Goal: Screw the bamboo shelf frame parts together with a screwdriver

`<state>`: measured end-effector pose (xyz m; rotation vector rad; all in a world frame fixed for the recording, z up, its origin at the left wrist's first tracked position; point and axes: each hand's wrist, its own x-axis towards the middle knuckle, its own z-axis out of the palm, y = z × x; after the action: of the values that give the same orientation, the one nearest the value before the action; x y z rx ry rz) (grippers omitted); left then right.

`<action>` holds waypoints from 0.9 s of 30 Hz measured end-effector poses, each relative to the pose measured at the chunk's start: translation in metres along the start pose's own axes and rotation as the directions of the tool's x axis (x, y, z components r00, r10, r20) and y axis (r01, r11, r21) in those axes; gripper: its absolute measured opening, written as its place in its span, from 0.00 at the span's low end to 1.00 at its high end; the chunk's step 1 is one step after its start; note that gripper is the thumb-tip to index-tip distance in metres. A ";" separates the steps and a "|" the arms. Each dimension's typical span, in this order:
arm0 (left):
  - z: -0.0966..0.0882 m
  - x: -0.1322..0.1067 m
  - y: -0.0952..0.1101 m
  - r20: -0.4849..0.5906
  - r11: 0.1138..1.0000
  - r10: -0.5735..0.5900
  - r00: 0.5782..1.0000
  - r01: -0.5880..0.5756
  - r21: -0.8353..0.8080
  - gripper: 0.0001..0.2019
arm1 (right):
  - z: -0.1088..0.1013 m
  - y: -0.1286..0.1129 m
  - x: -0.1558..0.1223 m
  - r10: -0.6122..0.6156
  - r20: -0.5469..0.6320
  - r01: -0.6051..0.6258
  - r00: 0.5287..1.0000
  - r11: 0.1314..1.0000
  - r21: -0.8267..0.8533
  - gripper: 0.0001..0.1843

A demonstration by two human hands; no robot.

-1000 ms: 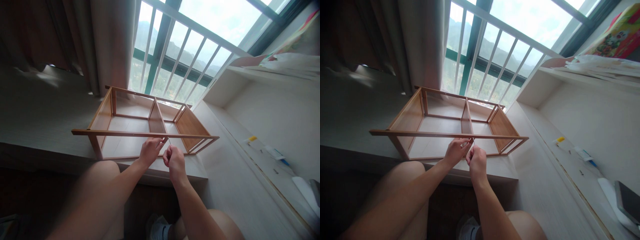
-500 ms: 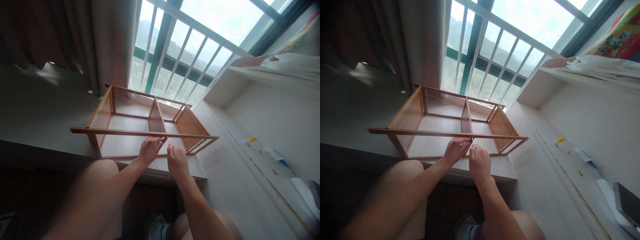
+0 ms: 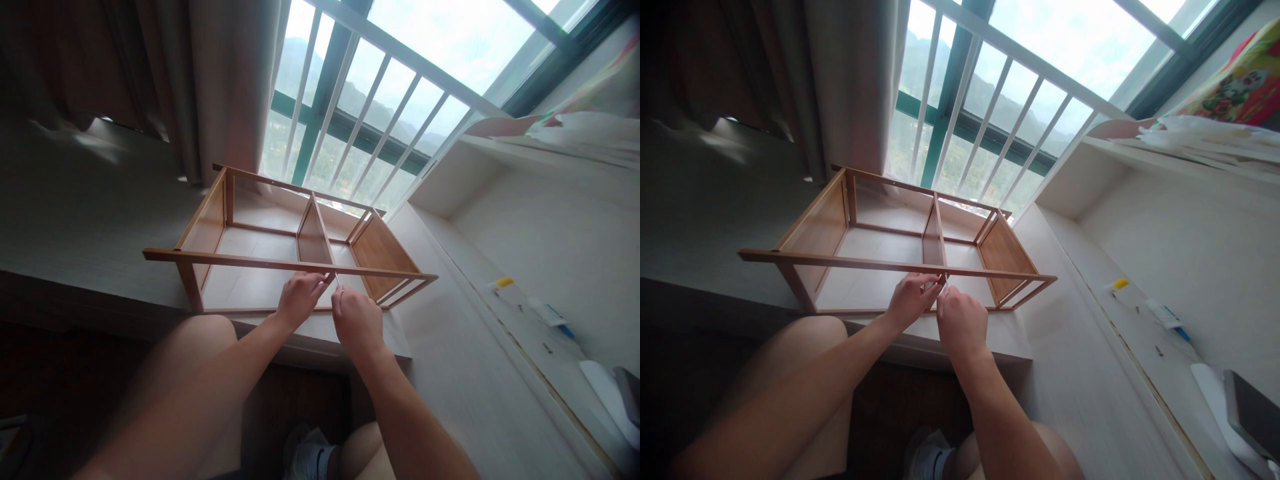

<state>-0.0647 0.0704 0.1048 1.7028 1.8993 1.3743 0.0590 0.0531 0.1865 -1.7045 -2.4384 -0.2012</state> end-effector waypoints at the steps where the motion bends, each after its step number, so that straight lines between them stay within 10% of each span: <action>1: 0.000 0.000 0.000 -0.002 1.000 0.000 1.000 0.000 -0.001 0.10 | 0.003 0.000 0.000 0.011 -0.016 -0.010 1.000 0.998 0.054 0.22; 5: 0.000 0.000 0.000 0.000 1.000 -0.003 1.000 0.003 -0.005 0.10 | 0.016 -0.005 0.001 0.106 -0.023 -0.078 0.994 0.846 0.528 0.23; 9: 0.000 -0.001 -0.001 0.005 1.000 -0.016 1.000 0.016 -0.011 0.10 | 0.019 -0.021 0.000 0.151 0.258 -0.275 0.954 0.101 0.956 0.19; 11: 0.000 0.000 -0.001 0.006 0.999 -0.026 1.000 0.026 -0.022 0.10 | 0.014 -0.028 0.000 0.083 0.387 -0.353 0.918 -0.275 0.895 0.16; 14: -0.001 0.000 -0.002 0.029 0.999 -0.029 0.999 0.030 -0.042 0.10 | 0.004 -0.032 0.001 -0.060 0.454 -0.400 0.889 -0.586 0.704 0.14; 19: -0.005 0.001 -0.001 0.053 0.998 0.008 0.999 -0.004 -0.067 0.10 | -0.002 -0.033 0.002 -0.145 0.465 -0.387 0.873 -0.787 0.481 0.16; 27: -0.001 0.001 -0.003 0.013 0.998 0.019 1.000 -0.018 -0.055 0.09 | 0.007 -0.033 -0.006 -0.069 0.425 -0.322 0.903 -0.764 0.559 0.16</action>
<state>-0.0679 0.0711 0.1034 1.7037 1.8259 1.4054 0.0295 0.0377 0.1782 -0.6781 -0.5532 1.9632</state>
